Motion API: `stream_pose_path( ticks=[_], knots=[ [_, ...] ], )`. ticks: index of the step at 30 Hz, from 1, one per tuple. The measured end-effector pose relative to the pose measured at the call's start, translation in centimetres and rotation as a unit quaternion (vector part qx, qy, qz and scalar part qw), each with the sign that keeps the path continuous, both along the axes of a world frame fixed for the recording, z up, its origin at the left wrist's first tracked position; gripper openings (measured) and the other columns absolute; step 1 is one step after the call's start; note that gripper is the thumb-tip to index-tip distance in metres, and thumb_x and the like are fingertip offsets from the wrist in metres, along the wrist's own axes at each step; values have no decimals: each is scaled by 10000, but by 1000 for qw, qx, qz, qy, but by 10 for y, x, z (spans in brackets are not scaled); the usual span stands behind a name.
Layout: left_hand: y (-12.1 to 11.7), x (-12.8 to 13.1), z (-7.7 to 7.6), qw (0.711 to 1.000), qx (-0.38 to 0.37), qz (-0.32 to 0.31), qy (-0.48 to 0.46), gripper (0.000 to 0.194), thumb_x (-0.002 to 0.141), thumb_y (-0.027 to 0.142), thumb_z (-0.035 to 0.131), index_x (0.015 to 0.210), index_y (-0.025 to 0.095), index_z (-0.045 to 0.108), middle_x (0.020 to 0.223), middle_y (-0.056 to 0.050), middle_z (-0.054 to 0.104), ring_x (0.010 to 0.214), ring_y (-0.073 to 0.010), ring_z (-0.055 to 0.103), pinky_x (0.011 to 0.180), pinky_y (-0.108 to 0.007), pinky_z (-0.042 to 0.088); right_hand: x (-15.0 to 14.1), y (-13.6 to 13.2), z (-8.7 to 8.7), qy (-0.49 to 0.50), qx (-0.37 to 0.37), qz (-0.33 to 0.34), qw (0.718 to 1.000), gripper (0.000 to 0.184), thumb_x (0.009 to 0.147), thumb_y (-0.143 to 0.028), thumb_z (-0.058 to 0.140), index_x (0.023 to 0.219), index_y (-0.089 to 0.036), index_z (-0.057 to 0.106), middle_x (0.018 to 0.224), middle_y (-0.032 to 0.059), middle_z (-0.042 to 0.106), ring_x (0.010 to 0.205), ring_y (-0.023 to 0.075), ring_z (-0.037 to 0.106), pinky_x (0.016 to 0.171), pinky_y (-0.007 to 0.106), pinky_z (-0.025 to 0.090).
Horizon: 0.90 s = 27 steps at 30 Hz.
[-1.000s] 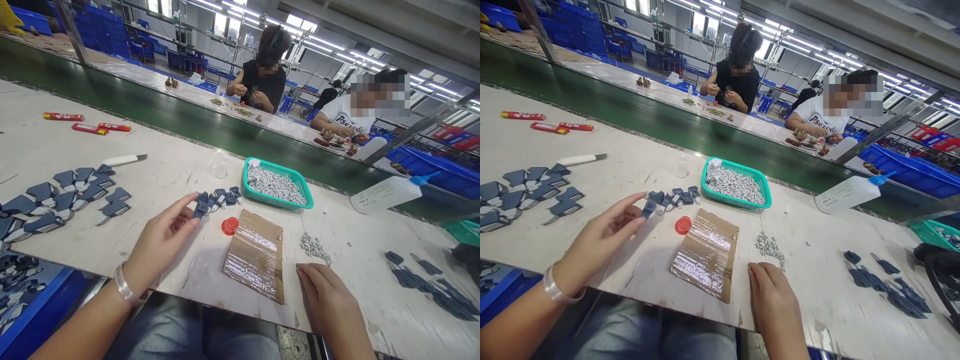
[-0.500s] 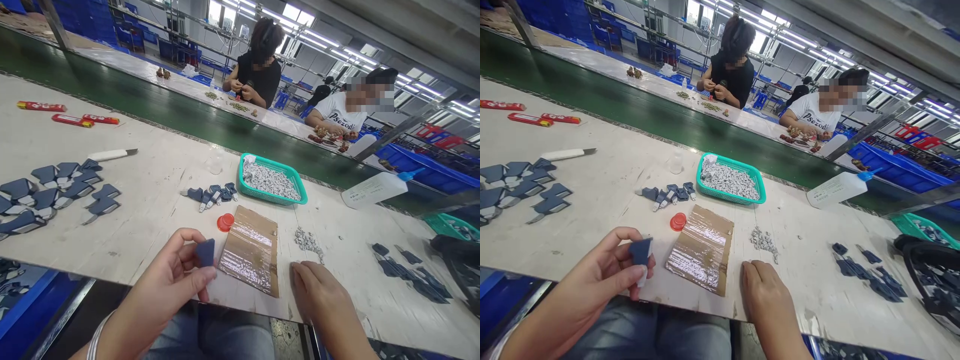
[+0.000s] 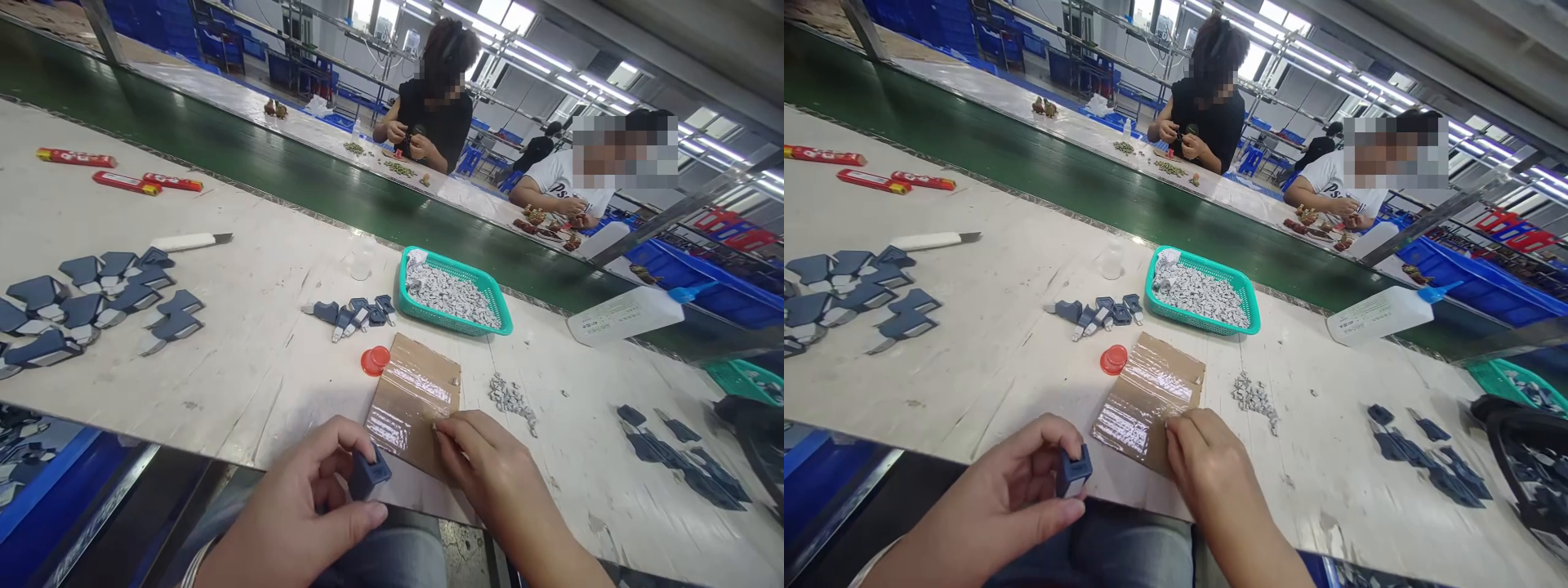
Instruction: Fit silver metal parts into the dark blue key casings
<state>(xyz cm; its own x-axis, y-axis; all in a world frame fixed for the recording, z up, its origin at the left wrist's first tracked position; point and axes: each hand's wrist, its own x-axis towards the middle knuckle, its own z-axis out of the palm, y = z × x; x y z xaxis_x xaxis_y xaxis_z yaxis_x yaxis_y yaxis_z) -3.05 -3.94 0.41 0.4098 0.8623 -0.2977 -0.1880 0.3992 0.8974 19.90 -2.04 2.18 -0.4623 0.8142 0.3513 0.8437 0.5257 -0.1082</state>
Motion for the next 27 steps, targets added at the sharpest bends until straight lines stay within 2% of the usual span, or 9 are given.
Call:
stream_pose_path(
  ticks=[4, 7, 11, 14, 17, 20, 23, 27],
  knots=[
    [-2, 2, -1, 1000, -18, -21, 5, 235, 708, 196, 667, 875, 232, 507, 747, 10, 607, 593, -112, 530, 532, -222, 394, -5, 8, -5, -46, 31, 23, 998, 241, 904, -130, 396, 811, -147, 617, 696, 56, 585, 660, 146, 573, 596, 256, 495],
    [-3, 3, 0, 999, -35, -26, -3, 247, 731, 217, 639, 932, 241, 499, 758, 6, 610, 538, -103, 514, 521, -243, 440, -4, 9, -6, -49, 10, 22, 999, 248, 906, -149, 393, 811, -156, 622, 697, 52, 591, 647, 141, 574, 588, 249, 495],
    [-3, 7, 3, 999, -37, -28, -12, 285, 702, 190, 669, 950, 234, 535, 787, -3, 624, 595, -104, 535, 549, -219, 435, -5, 2, 7, 58, -35, -46, 997, 202, 897, -240, 443, 813, -202, 624, 754, 38, 644, 669, 135, 615, 587, 224, 506],
    [-3, 9, 7, 1000, 1, -21, 18, 292, 702, 181, 664, 978, 233, 584, 835, -20, 636, 718, -147, 587, 577, -214, 453, -11, -9, 23, 129, -57, -70, 988, 157, 879, -262, 485, 813, -231, 624, 767, 4, 658, 640, 118, 621, 545, 194, 503],
    [-2, 11, 13, 995, 53, -17, 78, 323, 714, 167, 645, 1023, 255, 609, 939, -29, 653, 853, -191, 621, 664, -242, 509, -20, -21, 37, 148, -82, -33, 985, 87, 854, -212, 535, 879, -234, 615, 819, -2, 651, 675, 103, 621, 566, 167, 507],
    [-2, 12, 16, 993, 71, -15, 98, 344, 715, 142, 639, 1034, 271, 615, 972, -6, 683, 854, -181, 647, 736, -248, 533, -28, -29, 44, 139, -93, 27, 986, 150, 827, -141, 556, 948, -221, 595, 857, 18, 649, 751, 111, 629, 623, 163, 519],
    [-4, 12, 17, 989, 82, -10, 122, 353, 712, 147, 646, 1033, 291, 618, 967, 20, 694, 801, -158, 653, 737, -232, 537, -35, -31, 45, 141, -80, 67, 985, 178, 813, -102, 542, 937, -214, 601, 827, 20, 650, 749, 102, 631, 647, 147, 517],
    [-8, 10, 16, 978, 125, -6, 169, 374, 687, 148, 665, 1018, 318, 632, 962, 39, 691, 753, -147, 629, 695, -215, 532, -40, -31, 42, 174, -56, 86, 979, 182, 797, -79, 537, 919, -196, 605, 784, 20, 640, 715, 89, 619, 622, 131, 508]
  ],
)
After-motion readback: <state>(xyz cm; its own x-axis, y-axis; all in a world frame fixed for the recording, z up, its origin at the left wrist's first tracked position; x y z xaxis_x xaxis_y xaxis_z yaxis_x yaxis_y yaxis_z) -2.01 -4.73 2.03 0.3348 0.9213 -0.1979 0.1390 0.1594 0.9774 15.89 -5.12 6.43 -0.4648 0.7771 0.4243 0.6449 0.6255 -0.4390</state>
